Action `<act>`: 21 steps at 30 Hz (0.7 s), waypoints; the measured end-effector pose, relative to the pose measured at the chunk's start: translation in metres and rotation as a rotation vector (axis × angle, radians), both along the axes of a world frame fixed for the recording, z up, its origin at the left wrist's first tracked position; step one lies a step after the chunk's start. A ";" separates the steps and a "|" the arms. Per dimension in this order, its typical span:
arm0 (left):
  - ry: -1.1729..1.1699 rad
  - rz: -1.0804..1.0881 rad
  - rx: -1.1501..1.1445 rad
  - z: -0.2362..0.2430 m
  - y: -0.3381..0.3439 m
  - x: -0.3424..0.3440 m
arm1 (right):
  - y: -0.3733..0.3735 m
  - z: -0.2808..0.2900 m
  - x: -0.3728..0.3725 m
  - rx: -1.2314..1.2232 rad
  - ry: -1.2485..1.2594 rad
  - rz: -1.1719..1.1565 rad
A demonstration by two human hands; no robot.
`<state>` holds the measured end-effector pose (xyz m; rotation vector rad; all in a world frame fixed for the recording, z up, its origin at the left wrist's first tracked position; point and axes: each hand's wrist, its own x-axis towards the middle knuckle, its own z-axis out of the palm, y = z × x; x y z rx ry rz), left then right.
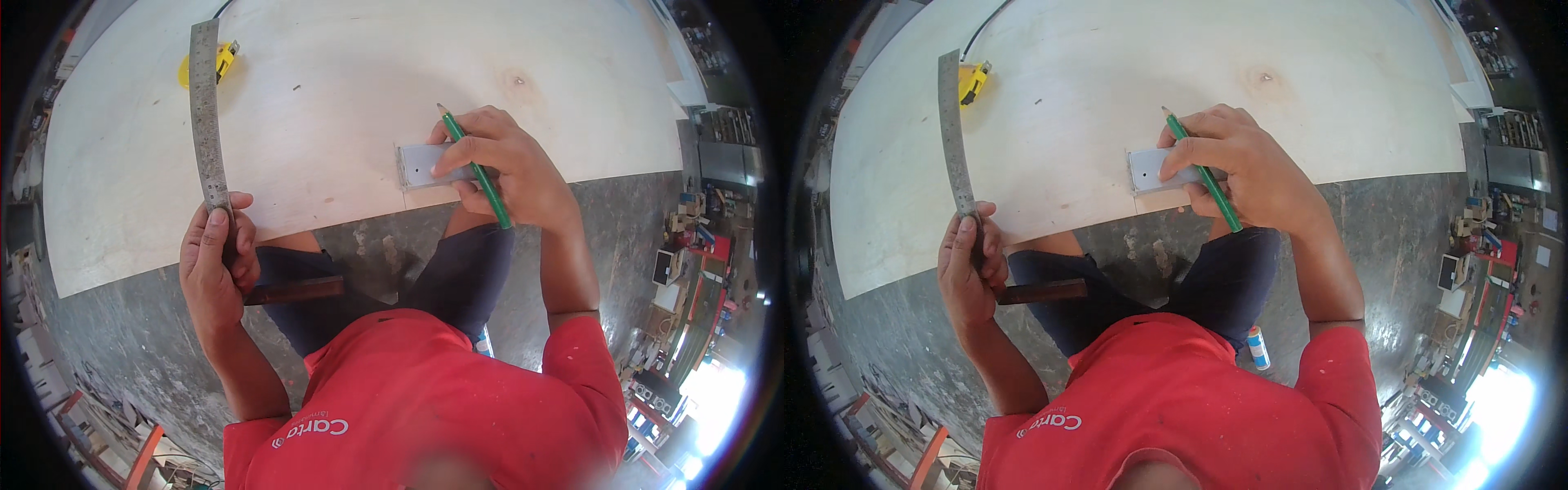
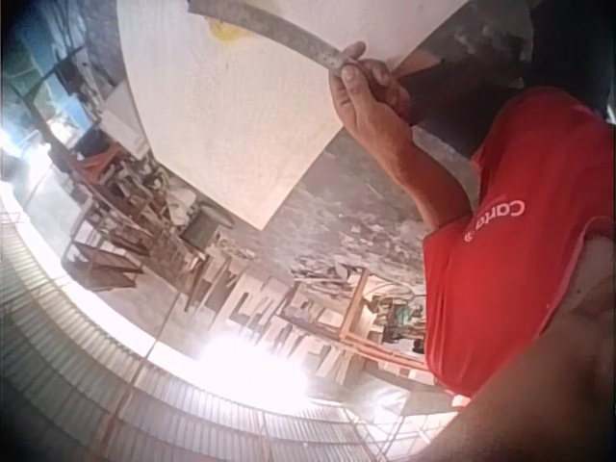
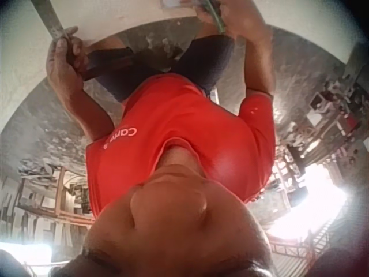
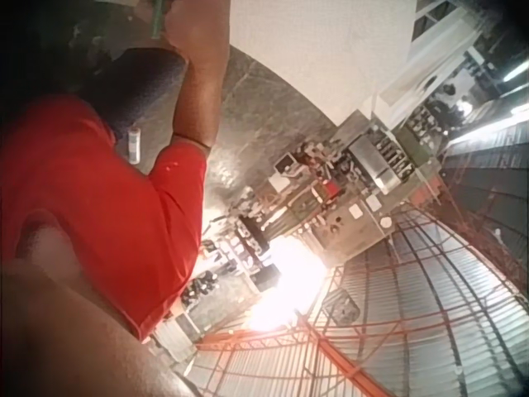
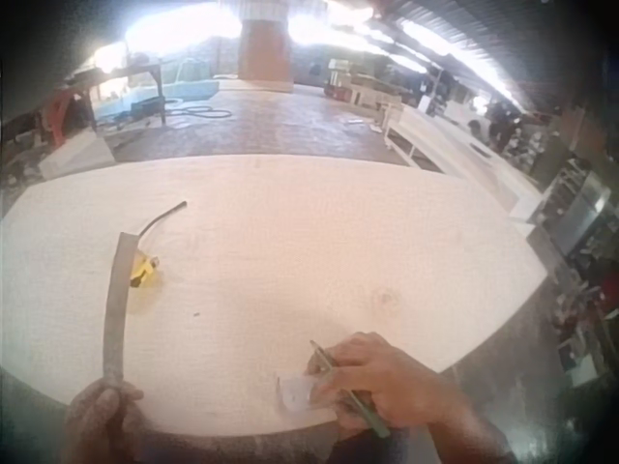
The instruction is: The person measures a large wooden board using a tape measure and then uses a square and a ruler to mark lines around a small metal plate with a pencil.
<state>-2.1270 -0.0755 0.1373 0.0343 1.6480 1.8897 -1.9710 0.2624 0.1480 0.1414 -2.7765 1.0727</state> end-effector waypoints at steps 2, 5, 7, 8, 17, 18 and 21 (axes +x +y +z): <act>0.002 -0.011 0.011 -0.002 0.000 -0.001 | 0.000 -0.001 0.000 0.000 0.001 -0.004; -0.001 -0.004 0.015 -0.002 -0.001 -0.001 | 0.000 -0.002 0.000 -0.005 0.008 -0.007; 0.000 -0.004 0.016 -0.002 -0.001 -0.001 | 0.000 -0.003 0.001 -0.008 0.014 -0.017; 0.001 -0.009 0.014 -0.001 -0.001 -0.001 | 0.002 -0.004 0.000 0.012 0.021 0.007; 0.012 -0.015 0.023 -0.002 -0.004 -0.003 | 0.003 -0.006 -0.003 0.024 0.057 0.041; 0.016 -0.015 0.015 -0.002 -0.003 -0.003 | 0.003 -0.005 -0.003 0.013 0.057 0.041; 0.013 -0.011 0.009 -0.002 -0.003 -0.003 | 0.003 -0.006 -0.002 0.013 0.064 0.040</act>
